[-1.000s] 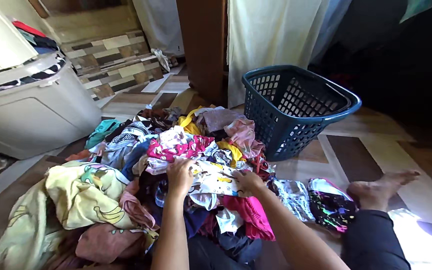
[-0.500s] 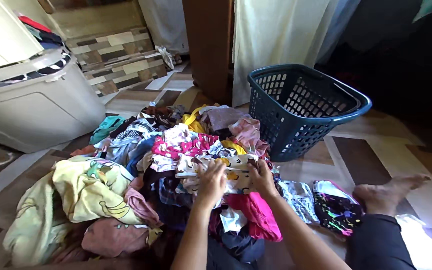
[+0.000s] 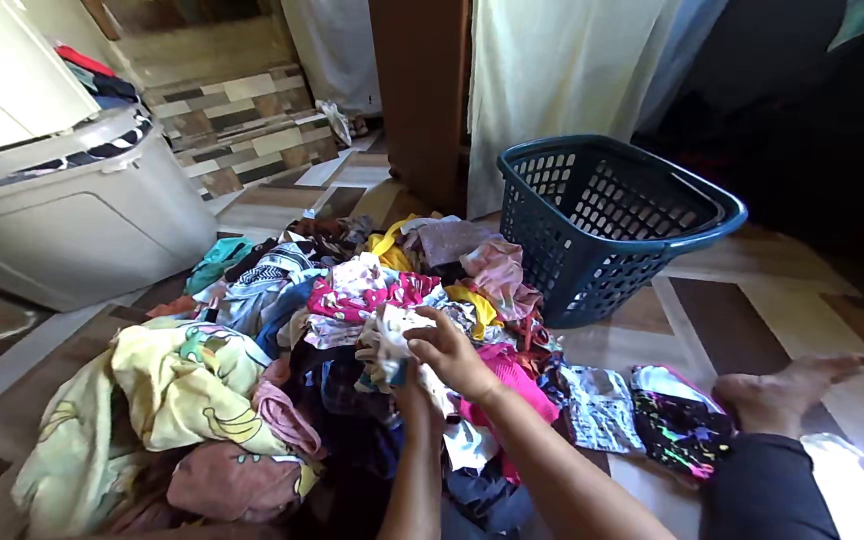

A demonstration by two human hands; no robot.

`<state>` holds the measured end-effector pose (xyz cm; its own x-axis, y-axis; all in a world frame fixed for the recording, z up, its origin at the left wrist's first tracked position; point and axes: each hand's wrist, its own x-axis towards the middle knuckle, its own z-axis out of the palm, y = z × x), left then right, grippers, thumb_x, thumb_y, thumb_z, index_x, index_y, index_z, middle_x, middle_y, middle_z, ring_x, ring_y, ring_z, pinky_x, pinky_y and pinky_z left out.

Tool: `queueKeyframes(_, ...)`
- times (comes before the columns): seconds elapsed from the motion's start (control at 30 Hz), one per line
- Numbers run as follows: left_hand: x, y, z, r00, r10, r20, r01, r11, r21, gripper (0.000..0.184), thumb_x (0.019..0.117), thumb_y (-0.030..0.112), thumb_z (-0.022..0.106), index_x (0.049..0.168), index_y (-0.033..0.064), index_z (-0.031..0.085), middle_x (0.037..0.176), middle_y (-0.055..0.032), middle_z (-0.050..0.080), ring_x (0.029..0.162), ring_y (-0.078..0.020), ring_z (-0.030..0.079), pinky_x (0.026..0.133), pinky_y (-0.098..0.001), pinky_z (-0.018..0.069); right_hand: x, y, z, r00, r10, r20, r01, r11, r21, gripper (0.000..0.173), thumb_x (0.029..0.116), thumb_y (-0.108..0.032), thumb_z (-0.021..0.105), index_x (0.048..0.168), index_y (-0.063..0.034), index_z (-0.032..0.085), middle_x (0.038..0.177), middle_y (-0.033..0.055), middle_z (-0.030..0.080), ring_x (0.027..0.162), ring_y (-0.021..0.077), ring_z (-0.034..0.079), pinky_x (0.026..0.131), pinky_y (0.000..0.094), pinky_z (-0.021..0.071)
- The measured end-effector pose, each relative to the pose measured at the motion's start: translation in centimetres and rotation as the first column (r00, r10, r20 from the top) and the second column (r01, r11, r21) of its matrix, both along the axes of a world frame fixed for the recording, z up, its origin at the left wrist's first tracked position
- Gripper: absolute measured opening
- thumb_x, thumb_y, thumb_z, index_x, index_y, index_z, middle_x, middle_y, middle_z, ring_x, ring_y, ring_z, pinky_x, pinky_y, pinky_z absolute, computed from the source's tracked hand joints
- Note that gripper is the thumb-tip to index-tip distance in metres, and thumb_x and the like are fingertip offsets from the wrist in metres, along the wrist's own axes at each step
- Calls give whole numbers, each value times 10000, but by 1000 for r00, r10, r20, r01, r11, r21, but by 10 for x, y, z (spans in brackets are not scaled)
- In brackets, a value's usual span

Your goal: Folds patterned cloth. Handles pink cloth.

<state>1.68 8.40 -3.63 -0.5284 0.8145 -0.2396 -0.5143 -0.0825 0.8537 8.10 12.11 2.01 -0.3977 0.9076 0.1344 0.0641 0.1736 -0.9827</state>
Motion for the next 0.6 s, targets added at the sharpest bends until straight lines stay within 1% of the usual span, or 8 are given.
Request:
queueKeyframes(0.1, -18, 7, -1, 939, -1, 343, -9, 1000, 28, 288, 1100, 235, 316, 1162, 43, 521, 912, -53, 622, 803, -120, 644, 732, -298, 569, -1, 1, -18, 979, -170, 111, 171, 985, -6, 497, 1018, -101, 552, 1458, 95, 426, 1285, 270, 628, 1118, 285, 674, 977, 401, 545)
queueKeyframes(0.13, -21, 6, -1, 908, -20, 419, 1, 999, 45, 310, 1098, 259, 296, 1169, 56, 518, 924, -67, 644, 820, -151, 670, 732, -335, 588, 1, 1, -26, 963, -223, 154, 232, 972, -42, 497, 1022, -100, 546, 1461, 97, 421, 1317, 290, 594, 1146, 317, 649, 991, 419, 529)
queueKeyframes(0.2, -22, 4, 2, 856, -24, 517, 8, 999, 33, 362, 1104, 316, 294, 1230, 62, 518, 993, -112, 667, 882, -214, 693, 761, -413, 600, 4, -1, -42, 939, -293, 180, 321, 935, -153, 500, 1035, -127, 546, 1456, 98, 400, 1286, 281, 583, 1059, 300, 651, 917, 415, 544)
queueKeyframes(0.27, -21, 0, 7, 843, -10, 537, -1, 1000, 20, 375, 1112, 325, 282, 1253, 69, 517, 1034, -113, 667, 924, -218, 692, 793, -421, 597, 4, -5, -53, 940, -317, 129, 341, 898, -277, 498, 1050, -162, 536, 1453, 87, 383, 1148, 214, 616, 904, 219, 634, 800, 371, 540)
queueKeyframes(0.33, -20, -4, 11, 824, -4, 567, -27, 999, 46, 368, 1115, 296, 276, 1279, 59, 505, 1087, -129, 654, 981, -236, 680, 843, -433, 585, 4, -9, -56, 949, -313, 47, 307, 872, -381, 482, 1069, -217, 523, 1448, 55, 401, 1136, 192, 629, 890, 196, 631, 780, 369, 540)
queueKeyframes(0.4, -18, -9, 14, 809, -21, 587, -37, 996, 86, 368, 1119, 289, 263, 1271, 58, 506, 1092, -129, 658, 991, -238, 685, 851, -424, 590, 3, -9, -57, 954, -295, -54, 247, 875, -417, 437, 1077, -253, 503, 1393, 48, 473, 1140, 187, 640, 928, 199, 648, 806, 379, 554)
queueKeyframes(0.47, -15, -15, 13, 812, -52, 581, -24, 992, 122, 377, 1122, 299, 254, 1253, 65, 518, 1069, -120, 674, 969, -229, 699, 833, -417, 603, 3, -11, -56, 960, -247, -135, 164, 881, -445, 450, 1084, -287, 461, 1394, 40, 483, 1180, 183, 640, 1000, 206, 662, 861, 387, 568)
queueKeyframes(0.6, -14, -20, 5, 868, -74, 491, -26, 981, 195, 390, 1126, 292, 232, 1226, 68, 535, 1020, -95, 691, 936, -204, 709, 824, -403, 610, 3, -13, -55, 966, -221, -136, 123, 852, -509, 467, 1105, -329, 408, 1412, 16, 479, 1191, 186, 646, 1025, 231, 660, 885, 420, 558)
